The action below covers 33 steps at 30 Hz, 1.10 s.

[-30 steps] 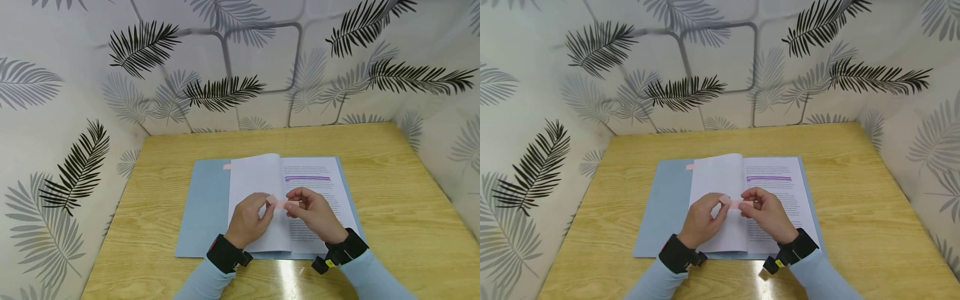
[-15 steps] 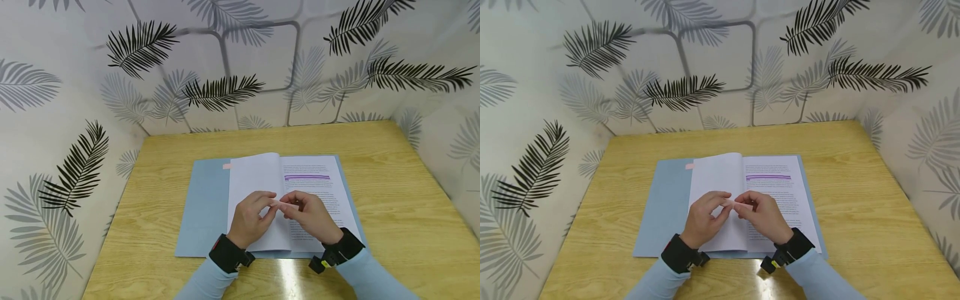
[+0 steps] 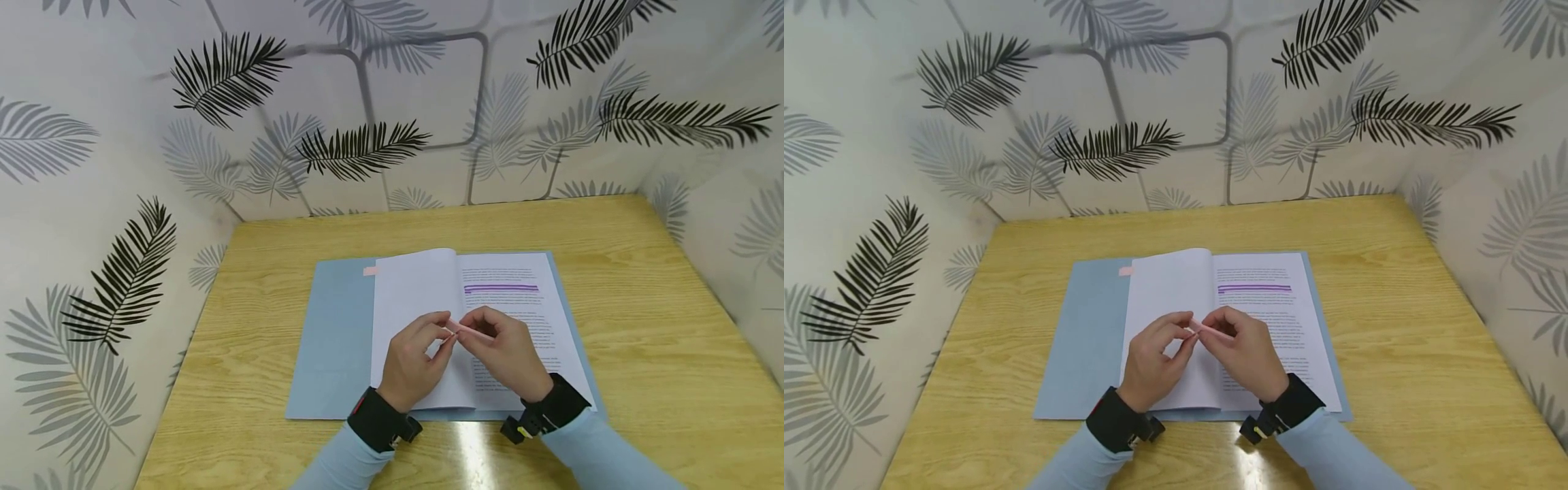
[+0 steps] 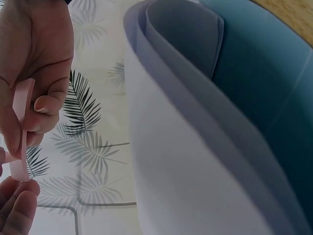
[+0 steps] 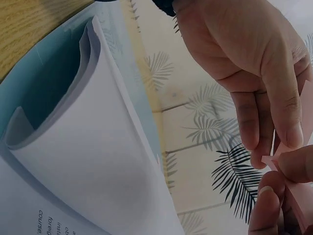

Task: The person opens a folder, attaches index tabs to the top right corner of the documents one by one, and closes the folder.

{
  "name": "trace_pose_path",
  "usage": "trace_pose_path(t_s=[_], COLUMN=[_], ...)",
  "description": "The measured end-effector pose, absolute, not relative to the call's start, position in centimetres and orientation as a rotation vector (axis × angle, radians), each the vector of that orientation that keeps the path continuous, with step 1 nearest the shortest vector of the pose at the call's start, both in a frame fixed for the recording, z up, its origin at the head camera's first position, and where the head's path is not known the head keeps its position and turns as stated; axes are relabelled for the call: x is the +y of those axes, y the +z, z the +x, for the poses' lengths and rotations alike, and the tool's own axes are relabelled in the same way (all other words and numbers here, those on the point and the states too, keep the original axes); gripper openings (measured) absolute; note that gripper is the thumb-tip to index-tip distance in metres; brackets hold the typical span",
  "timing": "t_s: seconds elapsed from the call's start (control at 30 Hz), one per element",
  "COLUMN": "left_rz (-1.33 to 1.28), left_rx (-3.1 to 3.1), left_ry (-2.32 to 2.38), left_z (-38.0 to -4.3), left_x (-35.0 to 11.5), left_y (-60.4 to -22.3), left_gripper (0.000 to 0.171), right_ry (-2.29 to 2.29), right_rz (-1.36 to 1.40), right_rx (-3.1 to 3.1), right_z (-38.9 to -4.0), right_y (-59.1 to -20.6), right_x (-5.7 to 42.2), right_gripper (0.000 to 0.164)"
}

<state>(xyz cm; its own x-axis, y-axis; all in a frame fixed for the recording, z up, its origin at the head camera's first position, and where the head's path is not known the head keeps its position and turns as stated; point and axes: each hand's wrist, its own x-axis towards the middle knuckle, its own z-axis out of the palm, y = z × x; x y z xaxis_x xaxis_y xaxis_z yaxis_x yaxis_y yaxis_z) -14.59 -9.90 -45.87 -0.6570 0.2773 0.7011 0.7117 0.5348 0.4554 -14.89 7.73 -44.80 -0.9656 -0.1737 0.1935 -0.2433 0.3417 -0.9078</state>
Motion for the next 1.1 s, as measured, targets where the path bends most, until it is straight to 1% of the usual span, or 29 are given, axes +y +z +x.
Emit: trace_pose_path(t_s=[0.1,0.3,0.8,1.1], left_rz=[-0.796,-0.803,-0.834,-0.857], left_rx=[-2.209,-2.197,-2.167,-2.16], left_ry=[-1.002,-1.012,-1.024,-1.014], left_z=[-14.5,-14.4,-14.04,-13.85], left_x=[-9.84,-9.86,-9.92,-9.97], left_y=[-45.9,-45.81,-45.74,-45.64], left_gripper=[0.01,0.009,0.011,0.01], right_ry=[1.69,1.663,1.698,1.701], right_rz=[0.397,0.377,0.35,0.339], right_rx=[-2.506,-2.496,-2.483,-2.488], right_z=[-14.84,-14.87,-14.8,-14.76], right_y=[-44.77,-44.76,-44.71,-44.42], right_x=[7.66,7.66,7.72,7.85], right_gripper=[0.013,0.012,0.015,0.016])
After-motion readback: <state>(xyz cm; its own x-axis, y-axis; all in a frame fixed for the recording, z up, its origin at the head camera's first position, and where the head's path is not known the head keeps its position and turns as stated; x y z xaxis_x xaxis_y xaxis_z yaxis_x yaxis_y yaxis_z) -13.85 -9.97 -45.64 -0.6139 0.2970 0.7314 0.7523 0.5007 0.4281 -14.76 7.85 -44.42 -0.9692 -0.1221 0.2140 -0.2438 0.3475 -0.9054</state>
